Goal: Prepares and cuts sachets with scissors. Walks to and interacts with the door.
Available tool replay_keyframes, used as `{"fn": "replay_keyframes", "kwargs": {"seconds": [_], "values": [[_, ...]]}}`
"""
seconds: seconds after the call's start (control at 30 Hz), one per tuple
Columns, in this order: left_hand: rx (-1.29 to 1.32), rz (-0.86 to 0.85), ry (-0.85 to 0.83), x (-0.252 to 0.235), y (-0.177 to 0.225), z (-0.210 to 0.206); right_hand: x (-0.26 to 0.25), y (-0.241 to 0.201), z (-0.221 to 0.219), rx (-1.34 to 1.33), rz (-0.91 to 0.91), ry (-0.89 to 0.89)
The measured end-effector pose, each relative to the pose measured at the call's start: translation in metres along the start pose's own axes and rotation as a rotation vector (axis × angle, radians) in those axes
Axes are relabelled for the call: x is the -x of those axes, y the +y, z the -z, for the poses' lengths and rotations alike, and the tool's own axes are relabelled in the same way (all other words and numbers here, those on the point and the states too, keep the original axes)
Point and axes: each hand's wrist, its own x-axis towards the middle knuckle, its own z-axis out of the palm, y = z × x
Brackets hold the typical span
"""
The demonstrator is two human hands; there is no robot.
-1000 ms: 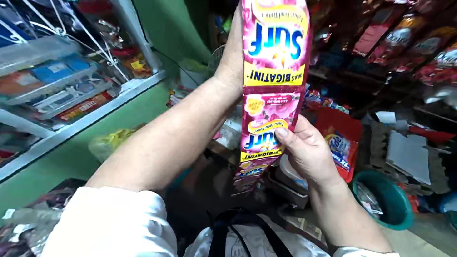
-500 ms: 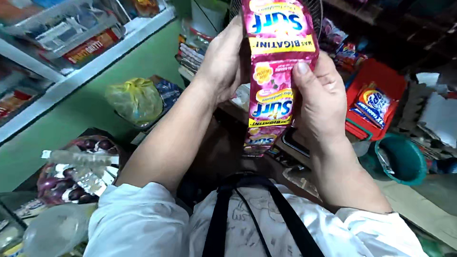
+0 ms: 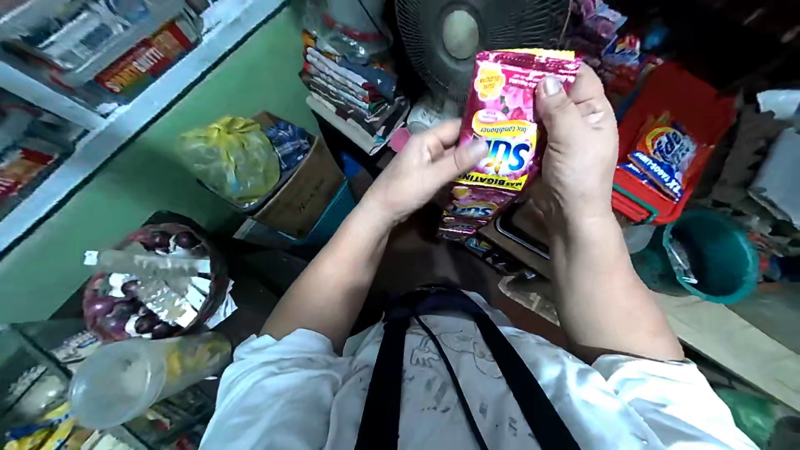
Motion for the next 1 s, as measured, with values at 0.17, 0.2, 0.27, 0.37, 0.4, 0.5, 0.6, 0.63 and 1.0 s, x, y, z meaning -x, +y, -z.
{"fn": "replay_keyframes", "kwargs": {"seconds": [0.17, 0.2, 0.27, 0.37, 0.4, 0.5, 0.6, 0.63, 1.0], "values": [[-0.09, -0.03, 0.031, -0.001, -0.021, -0.016, 0.004, -0.003, 0.013, 0.023, -0.036, 0.115], [-0.099, -0.044, 0.029, -0.002, -0.023, -0.016, 0.005, -0.003, 0.014, 0.008, -0.049, 0.136], [-0.105, -0.055, 0.022, -0.004, -0.024, -0.018, 0.006, -0.001, 0.016, -0.012, -0.048, 0.159], [-0.08, -0.039, 0.005, -0.004, -0.02, -0.018, 0.016, -0.024, 0.0, -0.005, -0.103, 0.169], [-0.059, -0.027, -0.007, -0.003, -0.018, -0.018, 0.025, -0.048, -0.019, 0.065, -0.198, 0.17], [-0.034, -0.017, -0.019, 0.001, -0.017, -0.017, 0.034, -0.084, -0.054, 0.169, -0.337, 0.201], [-0.051, -0.024, -0.023, 0.005, -0.019, -0.013, 0.03, -0.079, -0.057, 0.206, -0.305, 0.21], [-0.048, -0.03, -0.032, 0.007, -0.02, -0.011, 0.025, -0.061, -0.043, 0.154, -0.209, 0.2], [-0.039, -0.076, 0.033, 0.018, -0.044, -0.004, 0.0, -0.002, 0.013, -0.048, -0.058, 0.263]]}}
